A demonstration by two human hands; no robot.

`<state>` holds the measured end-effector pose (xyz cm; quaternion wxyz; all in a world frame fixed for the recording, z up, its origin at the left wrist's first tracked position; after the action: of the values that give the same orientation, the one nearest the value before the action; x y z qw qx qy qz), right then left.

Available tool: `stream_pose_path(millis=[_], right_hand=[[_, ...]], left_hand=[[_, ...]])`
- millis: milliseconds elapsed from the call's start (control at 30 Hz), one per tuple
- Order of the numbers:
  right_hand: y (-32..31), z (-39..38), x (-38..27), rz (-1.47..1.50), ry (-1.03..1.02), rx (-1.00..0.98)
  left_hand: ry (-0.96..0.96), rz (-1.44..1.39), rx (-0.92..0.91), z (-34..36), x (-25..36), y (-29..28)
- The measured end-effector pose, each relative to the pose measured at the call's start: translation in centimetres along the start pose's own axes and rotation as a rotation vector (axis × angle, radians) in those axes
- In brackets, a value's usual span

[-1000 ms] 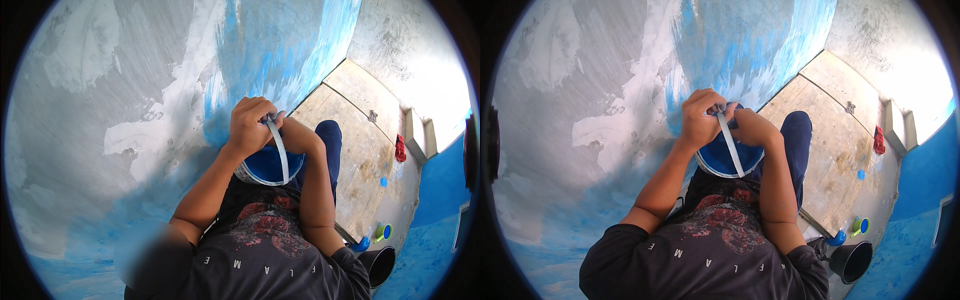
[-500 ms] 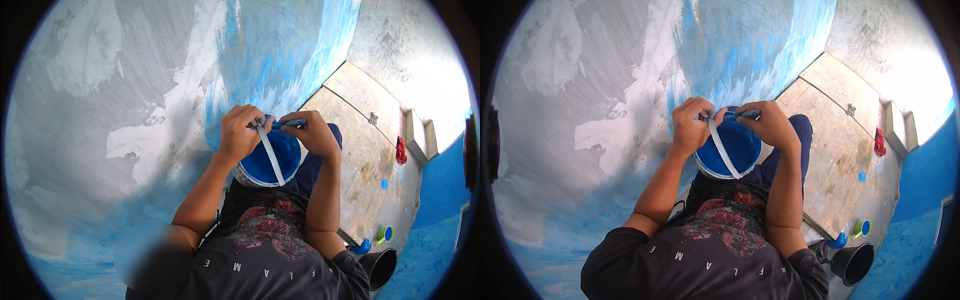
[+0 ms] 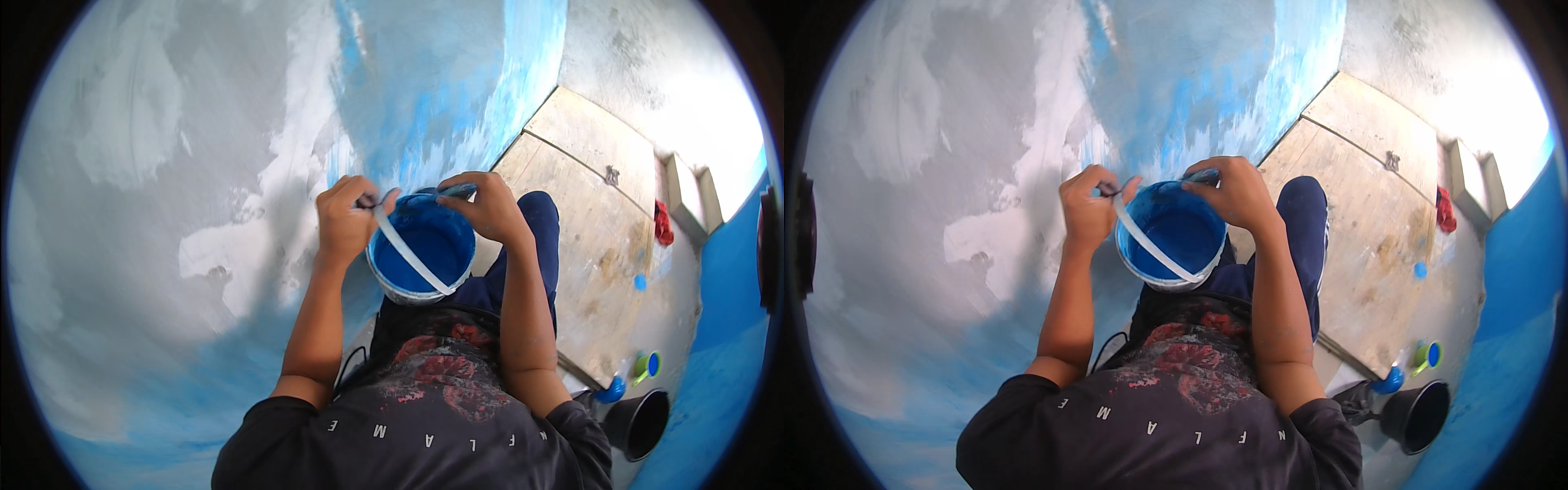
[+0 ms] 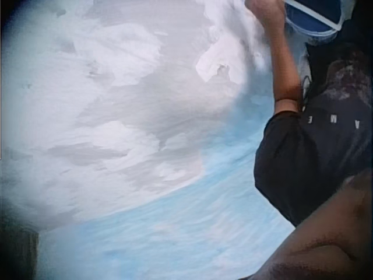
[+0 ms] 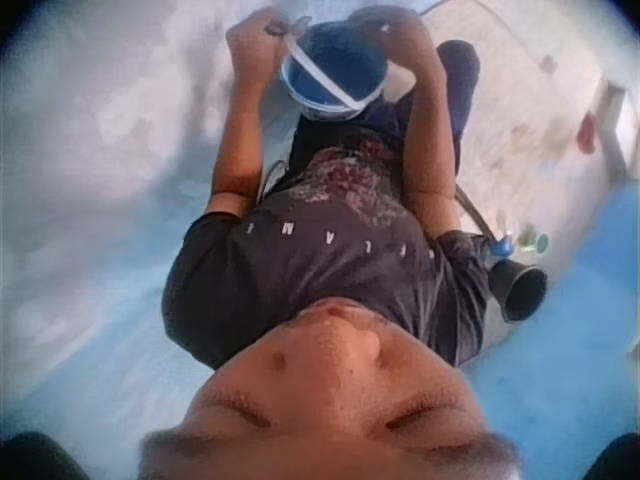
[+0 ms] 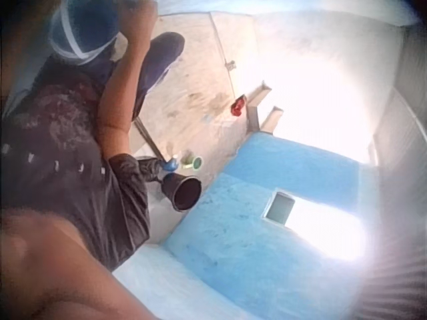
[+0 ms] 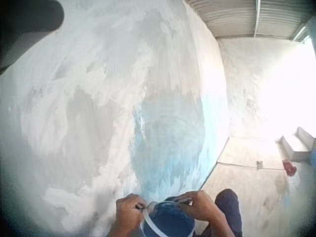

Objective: The person paints a concrete wall with blue paint using a brush, frequently dipping the brush into a bucket of paint.

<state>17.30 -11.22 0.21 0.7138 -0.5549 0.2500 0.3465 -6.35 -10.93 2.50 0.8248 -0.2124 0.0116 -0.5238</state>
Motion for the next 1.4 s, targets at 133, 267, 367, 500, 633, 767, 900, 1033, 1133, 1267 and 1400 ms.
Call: stream_pose_path(millis=[133,267,367,500,633,767,900,1033,1133,1267,1400], right_hand=[[0.5,-0.2,-1.4,-0.04,-0.093,0.033],[1.2,-0.8,-2.9,-0.029,-0.269,0.137],[1.8,-1.9,-3.9,-0.006,-0.381,0.212],[2.5,-2.1,-4.5,0.089,-0.437,0.261],[2.6,-2.6,-5.8,0.112,-0.459,0.235],[4.0,-3.3,-6.7,0.064,-0.552,0.274],[5.5,-3.6,-7.6,0.067,-0.595,0.249],[5.0,-3.4,-8.3,0.201,-0.556,0.036],[4.0,-3.0,-7.6,0.419,-0.548,-0.087],[2.9,-2.9,-6.7,0.729,-0.263,-0.314],[2.2,-1.9,-5.3,0.985,-0.201,-0.3]], left_hand=[[0.113,0.074,-0.007,1.5,0.5,-1.7],[0.175,0.166,0.03,2.4,1.7,-2.2],[0.208,0.233,0.086,3.0,2.8,-3.3],[0.18,0.352,0.152,3.6,3.1,-6.0],[0.14,0.373,0.218,3.2,1.3,-8.4],[0.104,0.355,0.251,2.8,0.7,-8.8],[0.112,0.395,0.26,2.6,0.3,-10.2],[0.184,0.463,0.239,3.0,0.6,-10.7],[0.234,0.45,0.213,3.6,1.0,-10.4],[0.254,0.541,0.207,3.3,0.6,-11.7],[0.236,0.546,0.187,3.1,0.3,-12.8]])
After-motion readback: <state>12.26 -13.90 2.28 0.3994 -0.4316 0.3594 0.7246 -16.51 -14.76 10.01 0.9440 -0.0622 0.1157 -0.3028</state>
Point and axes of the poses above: each hand's wrist, its own z-axis towards the middle knuckle, its own y-axis out of the palm, x = y × z, the point moved 4 cm from there along z, towards the middle knuckle, and after that the axes turned 7 degrees about y, right-handed, at the moved point
